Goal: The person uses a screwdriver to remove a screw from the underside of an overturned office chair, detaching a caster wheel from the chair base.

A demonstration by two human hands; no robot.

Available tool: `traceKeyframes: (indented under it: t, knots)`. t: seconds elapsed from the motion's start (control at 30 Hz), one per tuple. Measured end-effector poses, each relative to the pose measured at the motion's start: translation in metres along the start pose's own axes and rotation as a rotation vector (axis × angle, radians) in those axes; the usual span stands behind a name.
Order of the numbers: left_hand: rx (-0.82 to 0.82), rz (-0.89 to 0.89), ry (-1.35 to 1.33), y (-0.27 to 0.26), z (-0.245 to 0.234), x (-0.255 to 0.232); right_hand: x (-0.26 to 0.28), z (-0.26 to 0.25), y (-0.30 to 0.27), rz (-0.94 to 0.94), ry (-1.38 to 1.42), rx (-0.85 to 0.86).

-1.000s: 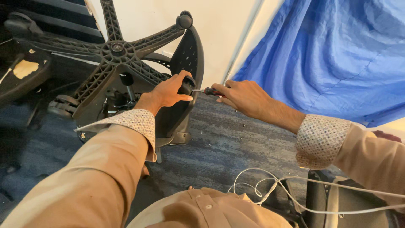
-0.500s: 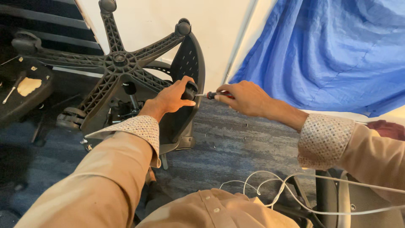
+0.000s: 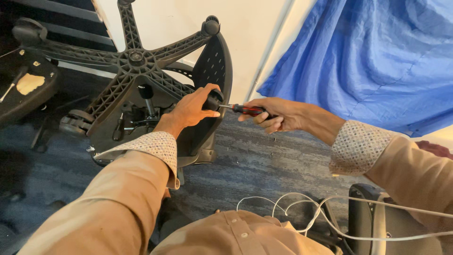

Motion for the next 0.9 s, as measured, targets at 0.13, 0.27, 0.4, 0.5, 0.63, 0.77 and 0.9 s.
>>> traceKeyframes:
  t: [0.13, 0.27, 0.4, 0.5, 0.63, 0.77, 0.9]
  knots:
    - [-0.067, -0.006, -0.105, -0.006, 0.000, 0.001, 0.017, 0.009, -0.009, -0.238, -0.386, -0.186]
    - [-0.131, -0.044, -0.059, -0.007, 0.004, -0.001, 0.028, 0.028, -0.030, -0.522, -1.264, -0.426]
    - [-0.160, 0.003, -0.088, -0.010, 0.004, -0.006, 0.029, 0.038, -0.030, -0.655, -1.318, -0.536]
    - [-0.106, -0.101, -0.106, -0.012, 0.006, -0.004, 0.010, 0.017, -0.008, -0.108, -0.393, -0.226]
    - [-0.083, -0.133, -0.157, -0.013, 0.006, -0.005, 0.006, 0.020, -0.005, -0.043, 0.160, 0.102]
    - [-0.147, -0.009, -0.153, -0.022, -0.003, -0.006, 0.014, 0.024, -0.010, -0.096, -0.120, -0.080]
    - [-0.122, -0.115, -0.138, -0.028, -0.004, -0.007, 0.041, 0.049, -0.046, -0.939, -1.320, -0.591]
Point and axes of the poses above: each hand's wrist, its own y-axis towards the middle knuckle, its own z-axis out of the palm, x = y × z, the point moved 4 cm from there along y, towards the middle knuckle, and after that the axes turned 7 degrees about x, right-handed, at the moved point
